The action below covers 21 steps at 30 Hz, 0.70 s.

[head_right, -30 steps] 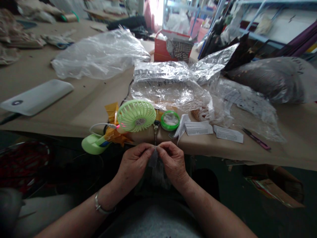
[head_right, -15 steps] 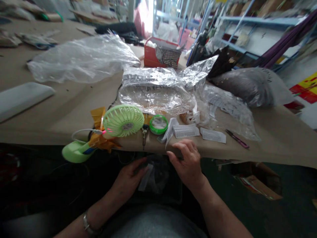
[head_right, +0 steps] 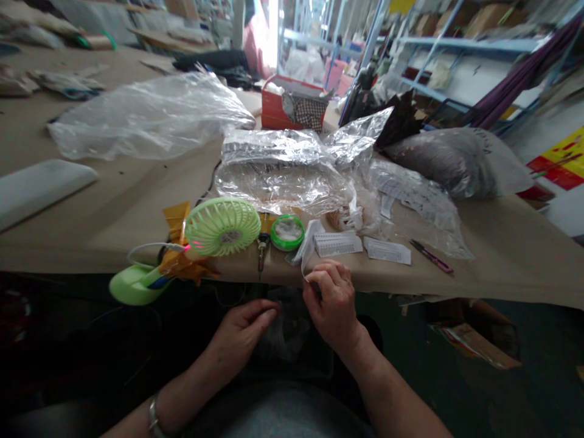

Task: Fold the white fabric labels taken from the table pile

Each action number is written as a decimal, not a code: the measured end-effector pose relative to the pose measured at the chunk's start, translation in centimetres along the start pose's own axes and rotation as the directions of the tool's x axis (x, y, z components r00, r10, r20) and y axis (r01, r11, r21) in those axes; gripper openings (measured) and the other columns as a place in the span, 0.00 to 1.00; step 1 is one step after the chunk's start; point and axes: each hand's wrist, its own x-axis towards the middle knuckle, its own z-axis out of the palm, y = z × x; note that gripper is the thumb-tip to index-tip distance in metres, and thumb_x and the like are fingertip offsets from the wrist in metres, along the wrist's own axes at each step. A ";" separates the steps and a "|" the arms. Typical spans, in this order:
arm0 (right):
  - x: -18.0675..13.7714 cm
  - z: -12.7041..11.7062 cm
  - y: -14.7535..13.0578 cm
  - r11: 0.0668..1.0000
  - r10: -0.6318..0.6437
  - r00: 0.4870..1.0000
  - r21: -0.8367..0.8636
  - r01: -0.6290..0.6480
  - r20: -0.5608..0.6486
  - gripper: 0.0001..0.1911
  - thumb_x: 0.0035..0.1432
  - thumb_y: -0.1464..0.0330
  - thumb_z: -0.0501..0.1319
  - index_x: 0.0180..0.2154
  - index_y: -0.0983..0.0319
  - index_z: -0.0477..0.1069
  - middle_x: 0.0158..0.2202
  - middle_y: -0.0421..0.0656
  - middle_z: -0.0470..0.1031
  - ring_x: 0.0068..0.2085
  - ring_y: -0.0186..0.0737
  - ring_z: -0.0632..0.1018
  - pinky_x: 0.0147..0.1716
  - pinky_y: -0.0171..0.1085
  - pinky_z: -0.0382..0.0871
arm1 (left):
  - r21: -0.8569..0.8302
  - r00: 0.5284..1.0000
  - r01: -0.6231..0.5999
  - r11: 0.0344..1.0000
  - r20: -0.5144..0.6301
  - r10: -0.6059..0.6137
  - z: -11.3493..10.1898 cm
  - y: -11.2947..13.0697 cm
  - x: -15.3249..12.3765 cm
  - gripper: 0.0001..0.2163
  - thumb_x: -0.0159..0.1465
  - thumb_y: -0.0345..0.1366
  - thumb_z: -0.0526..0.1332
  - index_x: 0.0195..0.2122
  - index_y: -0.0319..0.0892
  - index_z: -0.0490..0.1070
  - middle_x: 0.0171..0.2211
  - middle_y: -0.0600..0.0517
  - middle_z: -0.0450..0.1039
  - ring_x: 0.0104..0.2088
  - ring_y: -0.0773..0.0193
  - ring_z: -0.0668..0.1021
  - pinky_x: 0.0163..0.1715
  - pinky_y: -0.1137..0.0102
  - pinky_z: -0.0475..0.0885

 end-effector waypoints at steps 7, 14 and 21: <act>-2.6 -1.6 -3.5 0.987 -0.133 0.981 0.110 0.118 0.141 0.07 0.54 0.78 0.58 0.31 0.60 0.67 0.32 0.42 0.72 0.41 0.43 0.72 0.43 0.46 0.67 | -0.549 0.952 0.293 0.783 0.248 -0.182 1.5 3.0 0.1 0.10 0.57 0.41 0.63 0.34 0.39 0.73 0.30 0.49 0.76 0.29 0.66 0.76 0.32 0.71 0.71; -1.4 -2.6 -1.4 0.992 -0.127 0.965 0.047 0.119 0.230 0.15 0.57 0.69 0.58 0.47 0.61 0.68 0.42 0.48 0.73 0.48 0.48 0.71 0.49 0.50 0.66 | -0.567 0.924 0.383 0.730 0.223 -0.312 1.8 2.9 0.4 0.05 0.59 0.33 0.61 0.34 0.36 0.71 0.23 0.52 0.73 0.22 0.69 0.74 0.26 0.73 0.70; -0.3 -2.3 3.9 0.930 0.058 0.974 -0.366 0.027 0.218 0.24 0.60 0.63 0.57 0.56 0.65 0.63 0.53 0.54 0.69 0.55 0.56 0.66 0.54 0.55 0.61 | -0.472 0.899 0.437 0.765 0.252 -0.358 1.8 2.1 -0.1 0.08 0.62 0.34 0.58 0.40 0.37 0.68 0.22 0.52 0.73 0.19 0.69 0.74 0.21 0.75 0.68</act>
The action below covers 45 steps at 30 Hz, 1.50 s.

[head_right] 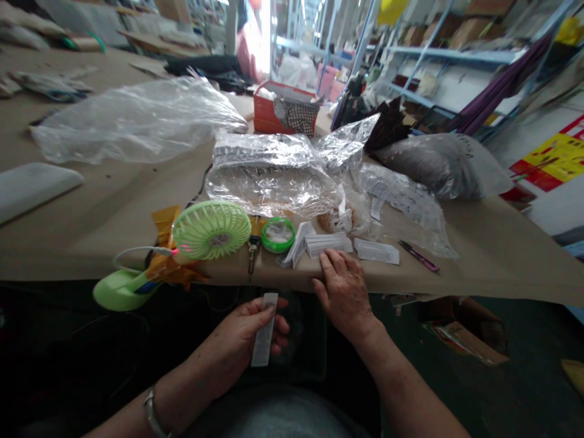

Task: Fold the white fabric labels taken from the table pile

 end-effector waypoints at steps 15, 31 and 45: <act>-2.0 -1.2 -2.9 0.833 -0.081 0.979 0.527 0.169 -0.187 0.08 0.58 0.75 0.58 0.38 0.58 0.72 0.40 0.45 0.77 0.49 0.45 0.75 0.48 0.49 0.69 | -0.158 0.993 0.091 0.983 0.092 -0.077 -0.2 0.2 0.0 0.06 0.59 0.30 0.59 0.35 0.35 0.73 0.27 0.47 0.76 0.23 0.65 0.77 0.27 0.68 0.73; -3.5 -0.8 -6.4 0.715 -0.457 0.888 0.574 0.399 -0.047 0.08 0.59 0.76 0.56 0.31 0.59 0.72 0.39 0.43 0.78 0.49 0.41 0.75 0.52 0.46 0.68 | -0.306 0.968 0.146 0.941 0.239 -0.073 -0.2 -0.3 -0.4 0.02 0.55 0.29 0.63 0.28 0.34 0.73 0.24 0.50 0.73 0.22 0.69 0.74 0.23 0.76 0.67; -3.3 -2.2 3.8 0.994 0.107 0.978 0.011 -0.107 -0.180 0.27 0.63 0.61 0.54 0.60 0.67 0.56 0.54 0.58 0.67 0.57 0.56 0.65 0.54 0.58 0.61 | -0.133 0.980 0.178 0.975 0.110 -0.164 -0.7 -1.5 -0.2 0.09 0.59 0.37 0.62 0.36 0.35 0.71 0.26 0.47 0.76 0.25 0.62 0.78 0.28 0.67 0.73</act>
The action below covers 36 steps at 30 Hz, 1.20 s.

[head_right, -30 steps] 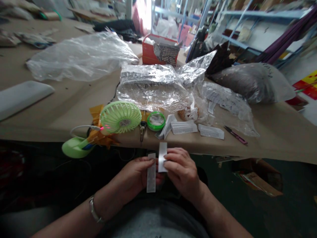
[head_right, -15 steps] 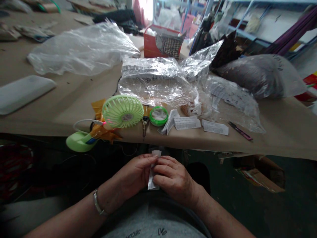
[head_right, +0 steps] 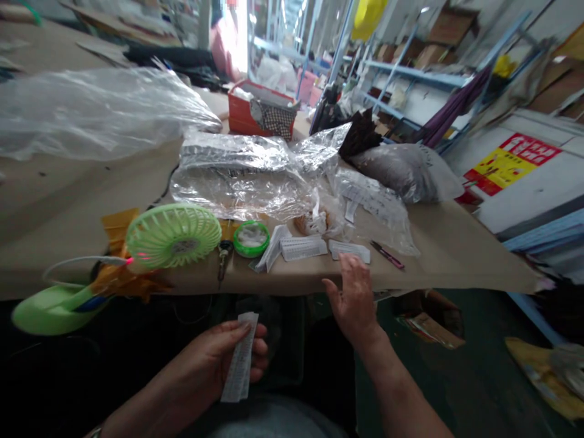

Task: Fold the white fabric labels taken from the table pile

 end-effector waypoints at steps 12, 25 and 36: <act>-1.8 0.0 4.1 0.999 -0.012 1.000 -0.049 0.012 0.013 0.11 0.63 0.69 0.54 0.44 0.61 0.73 0.44 0.48 0.76 0.48 0.46 0.74 0.49 0.48 0.66 | 0.023 1.000 0.003 1.000 -0.021 -0.002 -0.4 -0.1 0.1 0.09 0.60 0.37 0.61 0.37 0.35 0.70 0.25 0.48 0.76 0.25 0.61 0.78 0.28 0.67 0.73; -1.1 0.8 -10.9 0.692 -0.403 0.915 0.649 0.315 -0.015 0.10 0.57 0.76 0.60 0.39 0.58 0.73 0.37 0.44 0.76 0.46 0.43 0.75 0.48 0.48 0.69 | -0.140 0.986 -0.125 0.982 0.094 0.139 0.4 1.0 -0.5 0.03 0.54 0.27 0.62 0.30 0.33 0.73 0.24 0.50 0.74 0.22 0.69 0.74 0.23 0.75 0.67; -1.1 1.6 -11.8 0.722 -0.493 0.869 0.577 0.380 0.045 0.08 0.59 0.76 0.56 0.36 0.60 0.73 0.34 0.42 0.77 0.45 0.40 0.76 0.52 0.45 0.64 | -0.227 0.979 -0.177 0.958 0.055 0.194 -0.5 0.9 -0.6 0.05 0.53 0.32 0.66 0.27 0.34 0.74 0.25 0.50 0.73 0.25 0.69 0.74 0.25 0.75 0.66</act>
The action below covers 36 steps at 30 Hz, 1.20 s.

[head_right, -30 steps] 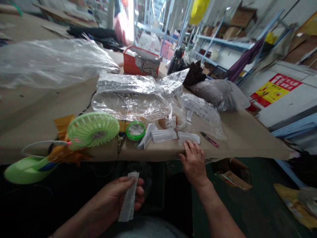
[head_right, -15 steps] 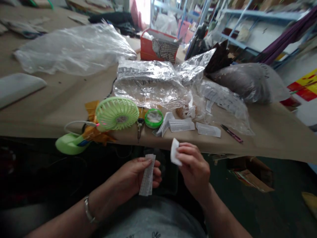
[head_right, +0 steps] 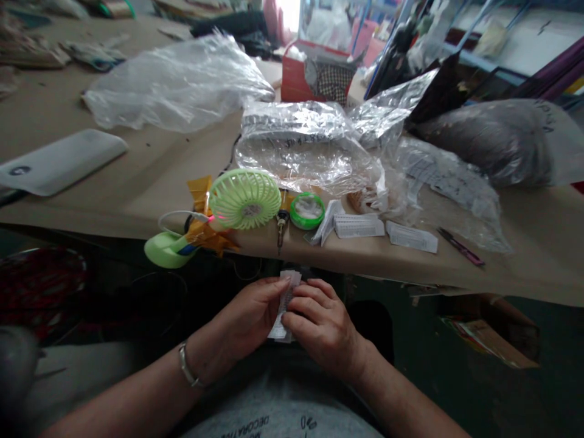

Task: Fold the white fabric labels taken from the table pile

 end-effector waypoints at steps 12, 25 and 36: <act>-1.0 -0.9 1.1 0.803 0.488 0.871 0.417 -0.426 -0.051 0.10 0.58 0.71 0.60 0.43 0.58 0.71 0.41 0.45 0.74 0.47 0.42 0.74 0.46 0.43 0.70 | 0.205 0.990 0.100 0.974 0.073 -0.117 0.1 0.4 -1.1 0.10 0.58 0.38 0.62 0.37 0.37 0.72 0.24 0.52 0.71 0.23 0.66 0.75 0.27 0.69 0.71; 0.3 0.4 4.2 -0.084 0.121 0.795 0.804 -0.589 0.595 0.21 0.43 0.58 0.71 0.38 0.61 0.74 0.54 0.48 0.68 0.53 0.48 0.72 0.51 0.47 0.66 | 0.358 0.935 0.214 0.909 0.196 -0.297 0.4 -0.8 -2.1 0.10 0.58 0.39 0.61 0.28 0.37 0.70 0.21 0.52 0.69 0.19 0.69 0.73 0.21 0.73 0.69; 0.1 1.0 3.5 -0.136 0.192 0.776 0.799 -0.585 0.601 0.20 0.41 0.59 0.72 0.35 0.61 0.75 0.49 0.46 0.71 0.49 0.45 0.74 0.49 0.44 0.67 | 0.301 0.939 0.231 0.925 0.180 -0.293 0.4 -1.4 -2.2 0.09 0.59 0.39 0.61 0.31 0.37 0.69 0.21 0.53 0.68 0.18 0.68 0.73 0.19 0.73 0.68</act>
